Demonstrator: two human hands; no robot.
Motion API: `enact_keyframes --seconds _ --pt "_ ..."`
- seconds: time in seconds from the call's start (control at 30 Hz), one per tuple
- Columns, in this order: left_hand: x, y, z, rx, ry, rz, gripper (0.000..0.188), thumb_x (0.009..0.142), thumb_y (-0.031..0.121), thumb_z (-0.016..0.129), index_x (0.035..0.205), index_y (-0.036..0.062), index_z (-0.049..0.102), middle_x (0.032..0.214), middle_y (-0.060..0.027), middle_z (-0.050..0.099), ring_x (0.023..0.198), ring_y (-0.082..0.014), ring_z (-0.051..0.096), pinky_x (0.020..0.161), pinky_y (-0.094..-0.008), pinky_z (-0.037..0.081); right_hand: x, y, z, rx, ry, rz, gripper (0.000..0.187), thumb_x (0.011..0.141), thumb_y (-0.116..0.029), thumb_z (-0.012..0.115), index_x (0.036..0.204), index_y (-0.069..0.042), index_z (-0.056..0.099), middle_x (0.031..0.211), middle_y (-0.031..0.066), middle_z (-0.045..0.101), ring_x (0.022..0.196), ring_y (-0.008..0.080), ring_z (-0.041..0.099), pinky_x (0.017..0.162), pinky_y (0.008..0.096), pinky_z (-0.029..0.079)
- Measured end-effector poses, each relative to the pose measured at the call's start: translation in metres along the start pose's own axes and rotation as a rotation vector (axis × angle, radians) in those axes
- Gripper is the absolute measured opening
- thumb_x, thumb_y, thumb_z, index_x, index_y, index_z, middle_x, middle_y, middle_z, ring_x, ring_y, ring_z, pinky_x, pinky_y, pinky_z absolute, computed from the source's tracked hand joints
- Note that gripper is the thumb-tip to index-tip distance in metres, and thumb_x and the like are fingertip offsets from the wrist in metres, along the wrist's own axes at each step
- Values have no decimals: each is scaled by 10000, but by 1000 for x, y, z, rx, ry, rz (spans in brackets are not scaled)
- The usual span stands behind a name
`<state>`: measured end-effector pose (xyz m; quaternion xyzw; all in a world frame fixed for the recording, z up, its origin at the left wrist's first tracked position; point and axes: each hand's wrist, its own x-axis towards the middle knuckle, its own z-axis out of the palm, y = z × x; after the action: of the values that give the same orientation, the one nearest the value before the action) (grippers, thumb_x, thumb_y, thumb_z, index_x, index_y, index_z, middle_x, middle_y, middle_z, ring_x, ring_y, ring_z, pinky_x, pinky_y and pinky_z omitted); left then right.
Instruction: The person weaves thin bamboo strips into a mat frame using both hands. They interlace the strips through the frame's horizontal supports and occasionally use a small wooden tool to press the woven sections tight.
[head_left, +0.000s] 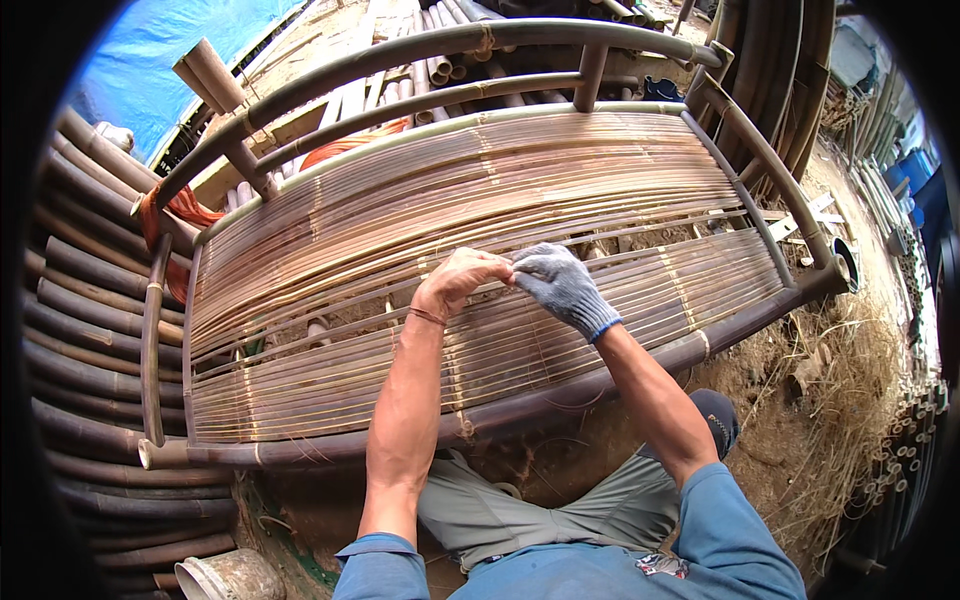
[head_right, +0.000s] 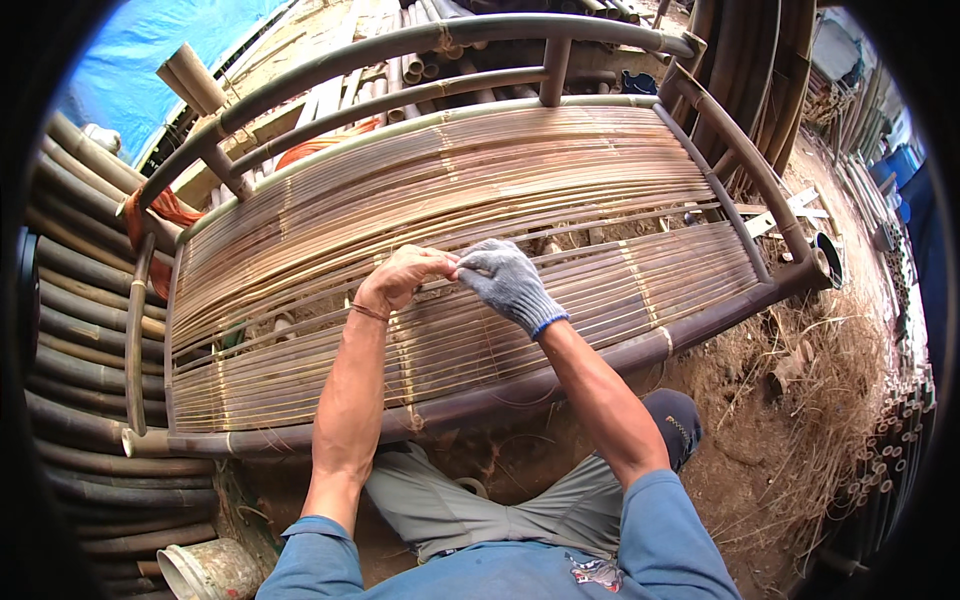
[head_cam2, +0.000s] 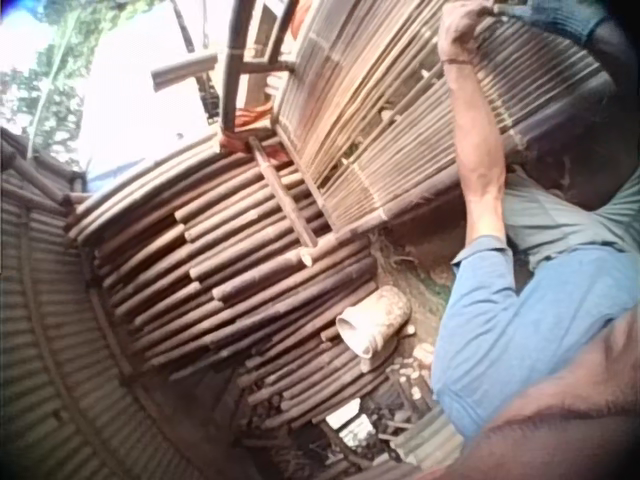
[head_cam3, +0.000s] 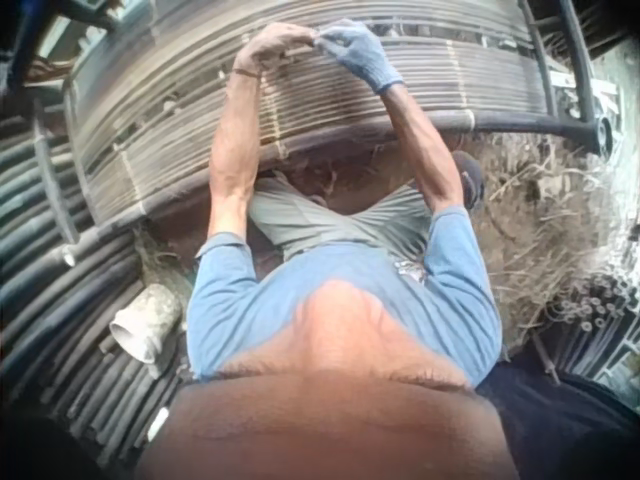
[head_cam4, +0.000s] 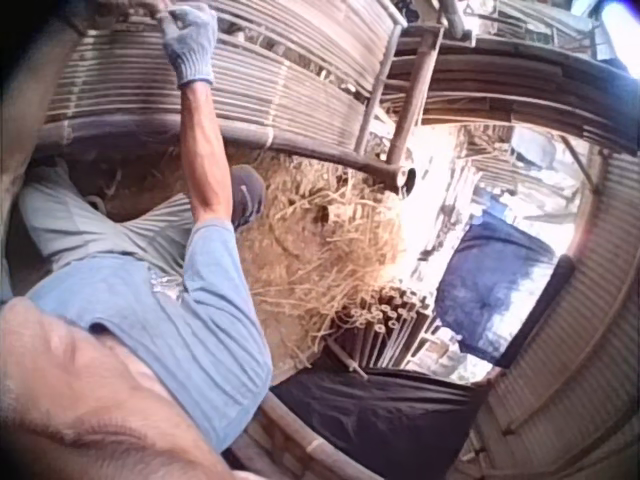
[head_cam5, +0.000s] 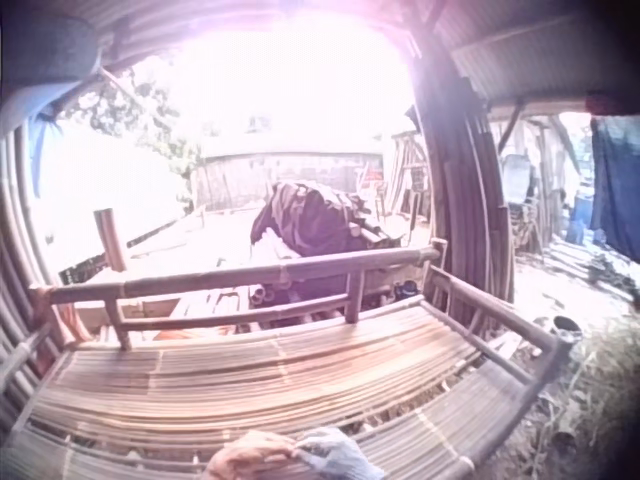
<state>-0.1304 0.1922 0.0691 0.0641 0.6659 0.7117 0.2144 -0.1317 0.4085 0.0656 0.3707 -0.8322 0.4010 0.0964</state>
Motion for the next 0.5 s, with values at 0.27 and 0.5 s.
enact_keyframes --seconds 0.27,0.5 --pt "-1 -18 8 488 295 7 403 951 386 583 931 34 778 919 -166 755 837 -260 708 788 -393 541 -149 -121 -186 515 203 500 116 954 -148 657 938 -33 654 856 70 635 737 145 601 656 291 477" --pt "10 -18 9 941 318 -35 483 993 351 430 952 -33 719 1038 -325 664 991 -506 639 891 -540 514 -347 -235 -334 -127 744 778 255 1041 -257 554 854 -84 538 648 14 480 511 84 464 458 241 367"
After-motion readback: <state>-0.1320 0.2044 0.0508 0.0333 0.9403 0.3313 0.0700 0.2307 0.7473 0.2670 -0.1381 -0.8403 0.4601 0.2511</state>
